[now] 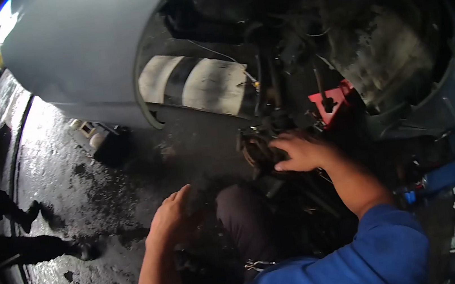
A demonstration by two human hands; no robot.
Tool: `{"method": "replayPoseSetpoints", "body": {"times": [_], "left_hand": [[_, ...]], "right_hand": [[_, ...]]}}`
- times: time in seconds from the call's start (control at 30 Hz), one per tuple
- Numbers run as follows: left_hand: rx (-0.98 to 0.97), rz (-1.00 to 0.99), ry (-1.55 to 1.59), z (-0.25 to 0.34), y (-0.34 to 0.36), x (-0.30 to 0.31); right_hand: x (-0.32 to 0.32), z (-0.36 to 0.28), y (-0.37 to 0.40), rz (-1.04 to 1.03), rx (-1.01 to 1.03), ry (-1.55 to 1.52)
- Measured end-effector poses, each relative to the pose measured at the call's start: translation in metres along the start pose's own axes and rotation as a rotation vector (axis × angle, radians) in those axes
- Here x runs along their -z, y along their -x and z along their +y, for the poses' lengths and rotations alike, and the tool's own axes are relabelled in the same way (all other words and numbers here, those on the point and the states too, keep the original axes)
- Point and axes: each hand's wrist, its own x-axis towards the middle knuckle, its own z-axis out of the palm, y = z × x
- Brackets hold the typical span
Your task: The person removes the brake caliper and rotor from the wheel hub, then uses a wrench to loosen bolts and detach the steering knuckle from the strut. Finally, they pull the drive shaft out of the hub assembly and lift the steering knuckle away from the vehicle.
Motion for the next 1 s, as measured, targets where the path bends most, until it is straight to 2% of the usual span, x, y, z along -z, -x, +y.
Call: {"method": "replayPoseSetpoints", "body": {"times": [0.03,0.07,0.1,0.13,0.2,0.23,0.27,0.33,0.37,0.43,0.57,0.67,1.0], "left_hand": [[0.01,-0.009,-0.007,0.001,0.003,0.001],[0.03,-0.016,-0.016,0.0,0.005,0.002],[0.027,-0.021,-0.001,0.002,0.008,0.002],[0.039,-0.018,-0.026,0.004,0.009,0.003],[0.063,-0.021,-0.034,0.005,0.007,0.002],[0.042,-0.005,-0.045,0.006,0.009,0.002],[0.024,0.011,-0.055,0.006,0.012,0.001],[0.016,0.003,-0.058,0.003,0.016,0.001],[-0.004,-0.008,-0.073,0.002,0.018,0.001],[0.012,0.005,-0.065,0.001,0.022,0.002],[0.048,0.006,-0.069,-0.004,0.026,0.001],[0.045,-0.012,-0.089,-0.004,0.03,0.0],[0.099,-0.018,-0.037,0.001,0.033,-0.004]], "right_hand": [[0.006,0.003,-0.004,-0.024,0.001,-0.059],[-0.004,0.022,-0.017,0.065,-0.004,-0.141],[0.011,0.028,-0.031,0.024,-0.062,-0.096],[0.011,0.049,-0.044,0.094,-0.07,-0.05],[0.038,0.074,-0.071,0.147,-0.258,0.117],[0.052,0.083,-0.079,0.176,-0.329,-0.022],[0.039,0.143,-0.102,0.228,-0.267,0.031],[0.041,0.154,-0.112,0.226,-0.556,-0.658],[0.036,0.158,-0.118,0.218,-0.549,-0.641],[0.019,0.167,-0.124,0.292,-0.79,-1.138],[-0.001,0.164,-0.138,0.165,-0.666,-1.322],[-0.008,0.159,-0.149,0.158,-0.638,-1.396],[-0.01,0.166,-0.146,0.113,-0.582,-1.371]]}}
